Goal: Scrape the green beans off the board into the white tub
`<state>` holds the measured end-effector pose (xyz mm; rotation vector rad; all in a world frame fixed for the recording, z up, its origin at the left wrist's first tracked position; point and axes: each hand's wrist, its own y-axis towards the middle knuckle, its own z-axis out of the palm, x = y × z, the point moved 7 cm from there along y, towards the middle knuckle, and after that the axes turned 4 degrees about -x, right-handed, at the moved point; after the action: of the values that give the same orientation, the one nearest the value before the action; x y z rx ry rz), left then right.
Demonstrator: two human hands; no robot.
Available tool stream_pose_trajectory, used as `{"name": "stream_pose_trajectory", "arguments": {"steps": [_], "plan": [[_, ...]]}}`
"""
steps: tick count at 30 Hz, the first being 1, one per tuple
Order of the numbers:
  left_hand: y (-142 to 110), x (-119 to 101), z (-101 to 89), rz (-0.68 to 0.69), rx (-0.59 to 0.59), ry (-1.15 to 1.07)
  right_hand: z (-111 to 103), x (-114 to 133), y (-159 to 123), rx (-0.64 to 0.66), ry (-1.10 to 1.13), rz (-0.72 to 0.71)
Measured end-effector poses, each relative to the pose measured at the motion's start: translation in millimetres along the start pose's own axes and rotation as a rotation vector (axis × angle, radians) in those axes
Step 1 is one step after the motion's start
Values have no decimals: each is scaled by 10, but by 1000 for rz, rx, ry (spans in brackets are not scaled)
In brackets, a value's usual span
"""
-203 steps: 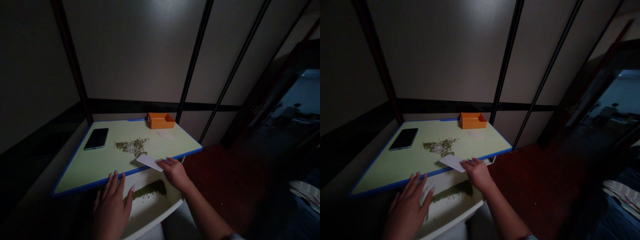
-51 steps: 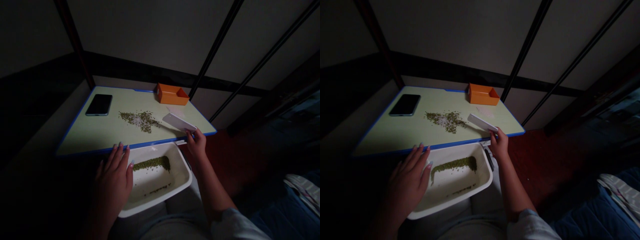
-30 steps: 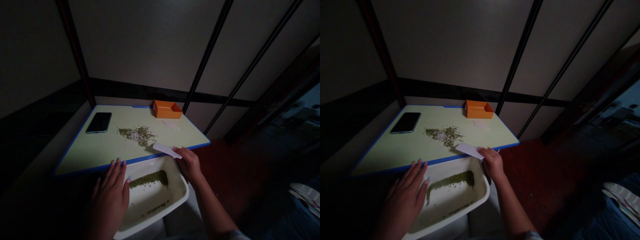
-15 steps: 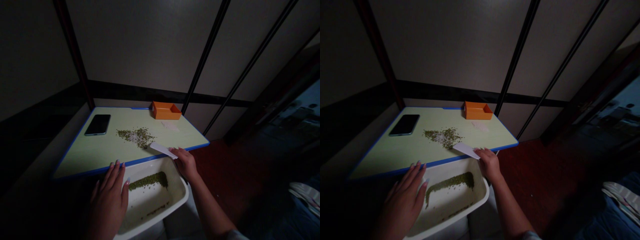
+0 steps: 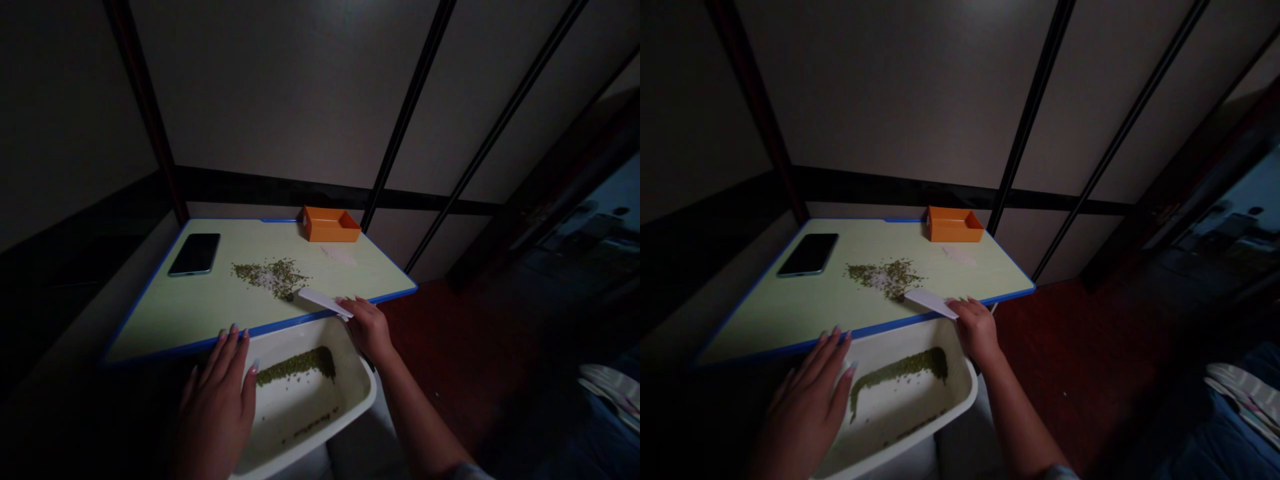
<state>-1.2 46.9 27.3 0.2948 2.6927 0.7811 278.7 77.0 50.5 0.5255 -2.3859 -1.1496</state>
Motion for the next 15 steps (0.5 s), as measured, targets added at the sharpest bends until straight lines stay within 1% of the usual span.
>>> {"name": "stream_pose_trajectory", "arguments": {"steps": [4, 9, 13, 15], "plan": [[-4, 19, 15, 11, -25, -10, 1, -72, -8, -22, -44, 44], [-4, 46, 42, 22, -18, -29, 24, -159, 21, -27, -47, 108], [8, 97, 96, 31, -11, -60, 79, -187, 108, 24, -43, 179], [13, 144, 143, 27, -2, -67, 106, -212, 168, 68, -72, 249]]}}
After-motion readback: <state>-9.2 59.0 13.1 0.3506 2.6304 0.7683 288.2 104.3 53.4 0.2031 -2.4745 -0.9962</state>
